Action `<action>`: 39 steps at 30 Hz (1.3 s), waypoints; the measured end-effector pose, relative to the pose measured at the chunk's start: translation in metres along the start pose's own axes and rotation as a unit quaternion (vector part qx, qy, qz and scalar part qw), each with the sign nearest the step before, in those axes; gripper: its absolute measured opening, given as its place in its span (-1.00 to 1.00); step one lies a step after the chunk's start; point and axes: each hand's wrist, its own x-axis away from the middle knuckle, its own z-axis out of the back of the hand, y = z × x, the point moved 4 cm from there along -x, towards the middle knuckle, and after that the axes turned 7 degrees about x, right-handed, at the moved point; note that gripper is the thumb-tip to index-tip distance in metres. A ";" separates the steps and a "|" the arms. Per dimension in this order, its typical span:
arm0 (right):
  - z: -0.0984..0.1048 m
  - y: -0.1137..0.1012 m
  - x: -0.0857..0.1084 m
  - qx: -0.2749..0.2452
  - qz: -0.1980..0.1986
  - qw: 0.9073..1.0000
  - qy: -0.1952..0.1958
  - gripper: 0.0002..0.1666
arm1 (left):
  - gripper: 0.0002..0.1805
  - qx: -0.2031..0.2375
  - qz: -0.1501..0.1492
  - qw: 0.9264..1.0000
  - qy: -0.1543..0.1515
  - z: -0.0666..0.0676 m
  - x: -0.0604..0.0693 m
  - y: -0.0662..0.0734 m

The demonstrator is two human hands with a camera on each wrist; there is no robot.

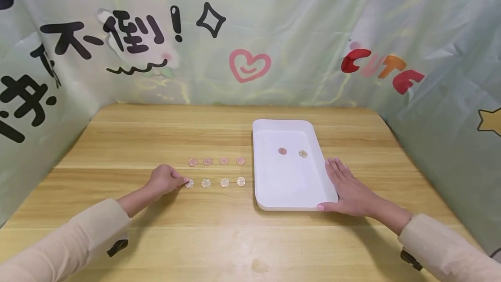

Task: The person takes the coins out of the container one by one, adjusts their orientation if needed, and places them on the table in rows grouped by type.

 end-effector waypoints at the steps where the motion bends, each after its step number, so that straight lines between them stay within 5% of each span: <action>1: 0.000 0.000 0.000 0.001 0.000 1.000 0.000 0.35 | -0.78 0.004 -0.002 1.000 0.002 0.000 0.000 0.001; 15: -0.001 0.002 0.000 0.001 -0.004 1.000 -0.002 0.35 | -0.74 0.056 -0.111 0.992 0.037 -0.004 -0.013 0.041; 27: -0.002 0.001 0.000 -0.001 -0.004 1.000 -0.003 0.35 | -0.75 0.122 -0.118 0.985 0.021 -0.030 -0.019 0.070; 39: -0.002 0.000 -0.001 -0.001 -0.008 1.000 -0.008 0.36 | -0.77 0.193 -0.146 0.970 0.012 -0.049 -0.022 0.107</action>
